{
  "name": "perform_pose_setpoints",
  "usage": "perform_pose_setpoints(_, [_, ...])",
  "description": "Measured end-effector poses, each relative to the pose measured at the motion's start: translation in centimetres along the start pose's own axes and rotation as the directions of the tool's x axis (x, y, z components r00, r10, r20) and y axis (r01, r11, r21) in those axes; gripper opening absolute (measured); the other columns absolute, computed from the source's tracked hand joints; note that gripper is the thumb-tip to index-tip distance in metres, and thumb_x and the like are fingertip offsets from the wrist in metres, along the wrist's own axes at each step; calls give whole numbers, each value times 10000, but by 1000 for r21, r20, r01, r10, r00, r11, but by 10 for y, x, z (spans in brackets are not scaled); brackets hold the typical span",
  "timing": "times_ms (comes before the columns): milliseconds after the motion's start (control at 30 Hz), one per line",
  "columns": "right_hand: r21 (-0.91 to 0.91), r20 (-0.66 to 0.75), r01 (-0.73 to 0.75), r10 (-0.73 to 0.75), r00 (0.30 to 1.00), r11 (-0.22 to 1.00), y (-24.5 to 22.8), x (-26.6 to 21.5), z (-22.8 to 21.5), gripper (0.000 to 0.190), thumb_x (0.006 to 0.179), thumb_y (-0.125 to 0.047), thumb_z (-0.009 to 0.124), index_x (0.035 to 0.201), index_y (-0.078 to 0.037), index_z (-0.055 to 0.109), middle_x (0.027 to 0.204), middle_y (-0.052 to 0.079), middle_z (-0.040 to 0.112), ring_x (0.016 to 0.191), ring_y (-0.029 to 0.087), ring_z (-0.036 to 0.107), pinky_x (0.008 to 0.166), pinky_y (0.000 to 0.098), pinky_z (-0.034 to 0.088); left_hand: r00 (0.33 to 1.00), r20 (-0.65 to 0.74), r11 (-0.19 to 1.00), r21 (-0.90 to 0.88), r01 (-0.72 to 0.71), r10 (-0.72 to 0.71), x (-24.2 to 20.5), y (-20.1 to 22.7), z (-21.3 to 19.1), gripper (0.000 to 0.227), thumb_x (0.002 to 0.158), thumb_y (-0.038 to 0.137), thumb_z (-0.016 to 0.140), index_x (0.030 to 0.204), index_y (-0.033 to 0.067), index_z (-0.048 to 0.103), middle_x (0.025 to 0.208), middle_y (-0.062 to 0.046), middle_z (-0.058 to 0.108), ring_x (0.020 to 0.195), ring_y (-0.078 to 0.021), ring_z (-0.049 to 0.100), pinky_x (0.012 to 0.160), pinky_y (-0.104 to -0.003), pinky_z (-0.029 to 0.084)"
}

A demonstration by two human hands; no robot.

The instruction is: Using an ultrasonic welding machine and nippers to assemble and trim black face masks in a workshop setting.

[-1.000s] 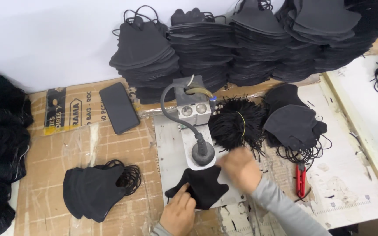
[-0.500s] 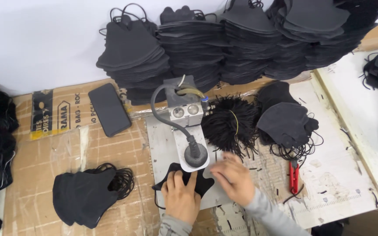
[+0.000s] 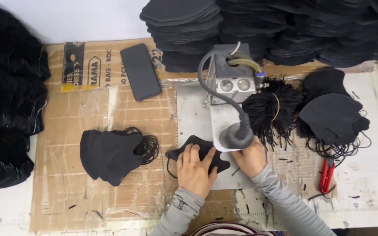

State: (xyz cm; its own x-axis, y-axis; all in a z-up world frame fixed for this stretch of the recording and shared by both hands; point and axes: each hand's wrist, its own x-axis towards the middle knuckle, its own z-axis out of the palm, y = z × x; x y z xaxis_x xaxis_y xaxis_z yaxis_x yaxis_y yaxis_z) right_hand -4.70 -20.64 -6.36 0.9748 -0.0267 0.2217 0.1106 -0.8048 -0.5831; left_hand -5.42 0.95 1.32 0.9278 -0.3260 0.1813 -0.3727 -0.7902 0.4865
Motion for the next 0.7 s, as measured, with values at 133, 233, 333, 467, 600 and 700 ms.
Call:
perform_pose_setpoints(133, [-68,-94,218,-224,970,974,-12,10,3,334,754,-104,750,1083,-71,701,1098,184,705,1059,431,624,921,522,493,1000,1,1000,-8,1,-1,4,-1,-3,584,712,258,819,1275,153,708,1252,-196,545,1261,-405,481,1050,-522,367])
perform_pose_setpoints(233, [-4,4,163,-163,987,987,-11,17,2,263,772,-89,746,1031,-74,702,1051,168,700,1021,411,634,894,510,493,1000,-5,1000,-9,-2,2,8,-2,-4,580,716,259,819,1274,153,705,1253,-197,544,1257,-406,480,1053,-520,366])
perform_pose_setpoints(333, [4,48,97,-97,994,995,-1,17,11,201,804,-108,747,996,-80,695,1013,132,704,993,379,654,872,486,510,1000,1,1000,-9,4,-4,11,-4,-3,583,716,264,819,1277,154,702,1252,-196,543,1259,-405,480,1051,-520,365])
perform_pose_setpoints(467, [-68,-5,188,-189,982,980,4,16,12,216,755,-87,751,967,-68,715,978,125,714,935,381,652,826,497,506,1000,9,1000,-6,-2,2,11,-5,-3,590,723,266,818,1289,149,699,1258,-197,540,1262,-409,476,1057,-521,363])
perform_pose_setpoints(600, [128,146,-107,88,985,986,-2,9,-17,247,744,-121,804,983,-76,763,954,98,772,879,294,709,765,387,546,1000,5,1000,6,-18,18,11,-7,1,599,724,287,824,1292,148,694,1271,-205,537,1268,-414,473,1065,-526,360])
perform_pose_setpoints(700, [605,416,-425,188,890,673,7,-8,-46,228,837,-92,773,1059,-39,784,953,109,804,863,215,757,782,325,590,1000,-19,1000,13,-4,5,19,-14,4,595,731,298,827,1293,156,695,1275,-196,540,1273,-408,475,1064,-525,363])
